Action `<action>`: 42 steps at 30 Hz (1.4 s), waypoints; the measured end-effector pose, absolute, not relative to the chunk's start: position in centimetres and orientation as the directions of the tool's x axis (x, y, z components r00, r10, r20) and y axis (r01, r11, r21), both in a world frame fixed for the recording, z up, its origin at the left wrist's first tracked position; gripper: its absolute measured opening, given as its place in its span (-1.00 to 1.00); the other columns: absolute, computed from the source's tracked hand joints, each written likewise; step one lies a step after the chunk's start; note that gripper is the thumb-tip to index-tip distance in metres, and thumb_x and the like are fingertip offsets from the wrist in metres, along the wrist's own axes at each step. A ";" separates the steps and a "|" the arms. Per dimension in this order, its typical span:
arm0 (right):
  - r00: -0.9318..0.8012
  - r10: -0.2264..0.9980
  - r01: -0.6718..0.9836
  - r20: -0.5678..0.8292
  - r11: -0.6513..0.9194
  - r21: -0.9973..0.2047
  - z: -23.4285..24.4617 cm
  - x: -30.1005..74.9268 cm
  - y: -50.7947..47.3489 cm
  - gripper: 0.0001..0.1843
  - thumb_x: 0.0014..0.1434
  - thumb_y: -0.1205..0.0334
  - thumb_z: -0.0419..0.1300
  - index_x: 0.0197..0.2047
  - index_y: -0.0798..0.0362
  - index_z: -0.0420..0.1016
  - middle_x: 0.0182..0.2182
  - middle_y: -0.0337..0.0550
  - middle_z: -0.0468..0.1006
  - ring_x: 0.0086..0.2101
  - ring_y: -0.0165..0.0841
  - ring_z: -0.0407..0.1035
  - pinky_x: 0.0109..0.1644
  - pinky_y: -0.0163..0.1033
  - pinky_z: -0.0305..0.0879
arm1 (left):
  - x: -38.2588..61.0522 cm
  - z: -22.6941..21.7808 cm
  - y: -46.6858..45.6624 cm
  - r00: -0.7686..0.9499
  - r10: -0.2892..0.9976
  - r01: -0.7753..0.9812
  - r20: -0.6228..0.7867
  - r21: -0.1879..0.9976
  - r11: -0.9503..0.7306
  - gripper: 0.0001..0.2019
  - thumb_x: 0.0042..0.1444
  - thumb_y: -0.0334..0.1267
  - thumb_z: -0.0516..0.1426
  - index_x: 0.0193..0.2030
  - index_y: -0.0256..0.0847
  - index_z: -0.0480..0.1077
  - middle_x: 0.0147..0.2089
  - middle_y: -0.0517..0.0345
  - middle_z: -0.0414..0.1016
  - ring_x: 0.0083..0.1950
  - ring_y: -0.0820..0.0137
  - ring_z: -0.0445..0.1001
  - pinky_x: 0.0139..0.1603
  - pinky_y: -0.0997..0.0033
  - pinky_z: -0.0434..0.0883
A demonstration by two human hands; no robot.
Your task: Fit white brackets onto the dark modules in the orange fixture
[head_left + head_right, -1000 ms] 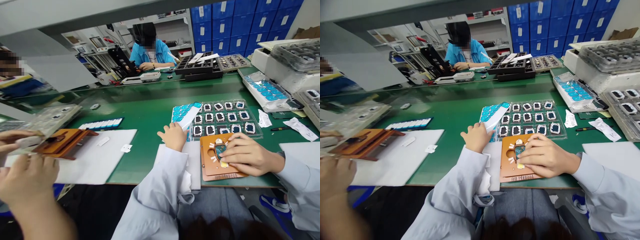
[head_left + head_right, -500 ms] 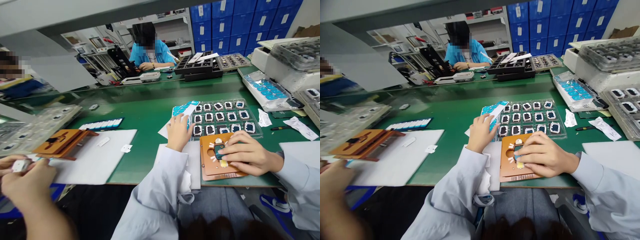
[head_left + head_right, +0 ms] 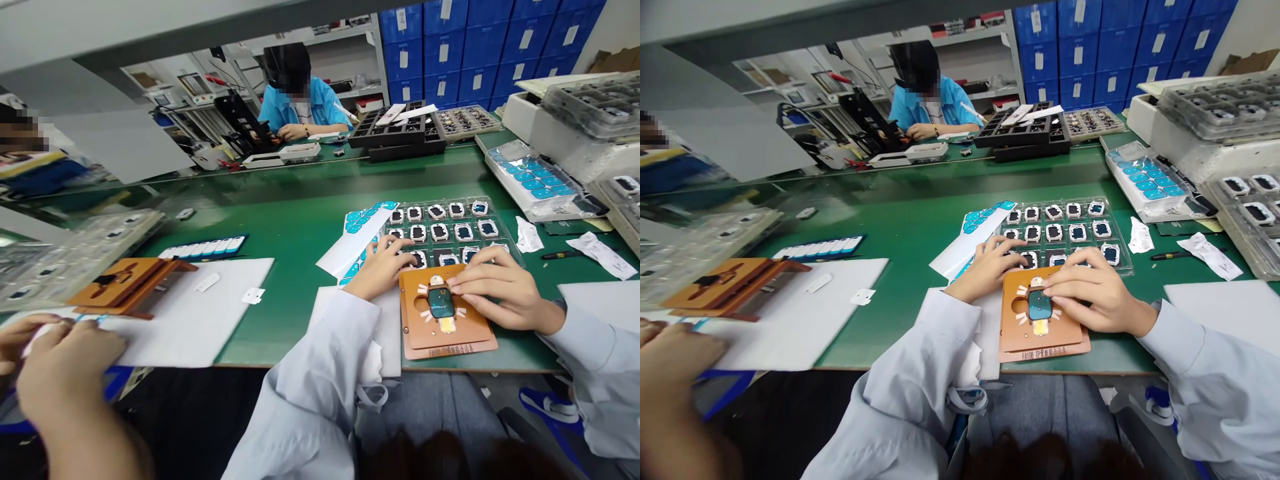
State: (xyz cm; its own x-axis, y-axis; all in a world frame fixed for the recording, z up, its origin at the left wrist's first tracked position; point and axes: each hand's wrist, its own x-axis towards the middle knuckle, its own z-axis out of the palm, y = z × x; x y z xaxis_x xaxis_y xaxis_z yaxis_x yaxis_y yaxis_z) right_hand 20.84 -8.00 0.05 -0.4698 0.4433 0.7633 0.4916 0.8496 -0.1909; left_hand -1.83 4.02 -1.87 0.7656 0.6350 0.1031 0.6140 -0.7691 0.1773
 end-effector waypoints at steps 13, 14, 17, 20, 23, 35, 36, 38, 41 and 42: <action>-0.124 0.699 0.702 0.704 0.563 -0.436 -1.2 21.7 -6.5 -0.90 0.29 0.26 0.18 -0.17 -0.06 0.52 -0.10 -0.13 0.57 -0.10 -0.20 0.38 0.00 0.02 0.23 | -2.8 -2.5 5.3 0.622 0.598 0.442 0.505 0.404 -0.801 -0.85 0.15 -0.22 0.24 -0.32 -0.25 0.43 0.04 -0.13 0.50 0.06 0.16 0.48 0.06 0.07 0.42; -0.138 0.697 0.714 0.704 0.562 -0.418 -1.2 21.6 -6.6 -0.89 0.29 0.26 0.16 -0.17 -0.06 0.52 -0.10 -0.13 0.56 -0.10 -0.20 0.36 0.00 0.02 0.23 | -2.8 -2.4 5.3 0.579 0.599 0.417 0.553 0.430 -0.801 -0.85 0.16 -0.21 0.23 -0.32 -0.25 0.43 0.04 -0.13 0.50 0.07 0.18 0.48 0.08 0.08 0.43; -0.225 0.648 0.740 0.728 0.599 -0.306 -0.9 21.4 -6.9 -0.85 0.29 0.31 0.15 -0.13 -0.05 0.51 -0.08 -0.10 0.54 -0.11 -0.19 0.33 -0.01 0.03 0.23 | -2.6 -2.0 4.5 0.468 0.595 0.323 0.653 0.501 -0.803 -0.85 0.19 -0.20 0.20 -0.31 -0.24 0.46 0.02 -0.08 0.50 0.03 0.25 0.52 0.06 0.14 0.48; -0.332 0.583 0.722 0.742 0.663 -0.197 -0.8 21.1 -7.1 -0.80 0.27 0.36 0.15 -0.07 -0.04 0.50 -0.07 -0.07 0.53 -0.09 -0.17 0.30 -0.01 0.03 0.25 | -2.1 -1.3 3.1 0.461 0.567 0.207 0.682 0.539 -0.816 -0.88 0.19 -0.23 0.20 -0.30 -0.21 0.53 -0.08 0.01 0.56 -0.07 0.32 0.56 -0.04 0.26 0.55; -0.377 0.577 0.701 0.725 0.689 -0.183 -0.7 21.0 -7.2 -0.77 0.27 0.37 0.14 -0.04 -0.03 0.48 -0.06 -0.04 0.51 -0.07 -0.16 0.29 0.00 0.04 0.27 | -1.8 -0.6 1.9 0.499 0.577 0.061 0.646 0.638 -0.768 -0.89 0.18 -0.26 0.22 -0.21 -0.15 0.59 -0.06 0.03 0.57 -0.07 0.33 0.56 -0.11 0.32 0.58; -0.352 0.781 0.388 0.516 0.624 -0.678 -0.9 21.0 -7.3 -0.79 0.30 0.24 0.18 0.00 -0.09 0.45 -0.17 -0.11 0.49 -0.03 -0.27 0.32 0.02 -0.10 0.36 | -1.4 -0.5 0.8 0.680 0.573 -0.186 0.457 0.864 -0.467 -0.84 0.08 -0.21 0.30 -0.18 -0.12 0.61 -0.01 0.01 0.50 -0.02 0.28 0.54 0.00 0.21 0.58; -0.339 0.789 0.361 0.513 0.613 -0.703 -1.0 21.0 -7.4 -0.82 0.30 0.22 0.19 -0.02 -0.10 0.47 -0.19 -0.13 0.49 -0.06 -0.28 0.34 0.01 -0.12 0.37 | -1.3 -0.5 0.8 0.676 0.559 -0.187 0.480 0.846 -0.500 -0.86 0.08 -0.22 0.30 -0.20 -0.13 0.61 -0.01 0.01 0.50 -0.01 0.29 0.53 0.02 0.20 0.56; -0.288 0.803 0.296 0.522 0.593 -0.749 -1.1 21.1 -7.5 -0.81 0.29 0.18 0.21 -0.02 -0.11 0.46 -0.19 -0.16 0.50 -0.12 -0.31 0.38 -0.03 -0.15 0.38 | -1.3 -0.5 0.8 0.664 0.525 -0.186 0.533 0.797 -0.575 -0.90 0.10 -0.24 0.28 -0.24 -0.14 0.60 0.00 0.00 0.50 0.02 0.29 0.51 0.06 0.19 0.52; -0.190 0.852 0.197 0.488 0.520 -0.831 -1.0 21.2 -7.6 -0.63 0.27 0.11 0.23 0.13 -0.12 0.34 -0.20 -0.18 0.51 -0.18 -0.34 0.44 -0.07 -0.19 0.42 | -1.3 -0.3 0.7 0.658 0.474 -0.136 0.584 0.712 -0.688 -0.89 0.15 -0.21 0.25 -0.27 -0.16 0.58 0.02 -0.02 0.50 0.07 0.26 0.47 0.11 0.13 0.46; -0.167 0.864 0.183 0.474 0.500 -0.847 -0.9 21.3 -7.7 -0.58 0.27 0.09 0.24 0.16 -0.12 0.29 -0.24 -0.19 0.52 -0.21 -0.35 0.45 -0.08 -0.20 0.42 | -1.3 -0.2 0.7 0.660 0.461 -0.110 0.593 0.683 -0.722 -0.88 0.16 -0.19 0.23 -0.28 -0.16 0.58 0.02 -0.03 0.51 0.08 0.24 0.46 0.12 0.10 0.44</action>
State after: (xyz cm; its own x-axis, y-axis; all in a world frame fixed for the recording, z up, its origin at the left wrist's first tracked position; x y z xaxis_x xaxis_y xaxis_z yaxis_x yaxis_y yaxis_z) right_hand 21.29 -7.68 -0.93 -0.1672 0.8644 0.4742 0.1830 0.4998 -0.8466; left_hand -1.35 0.67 -0.22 0.6596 0.4612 0.5935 -0.1101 -0.7218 0.6833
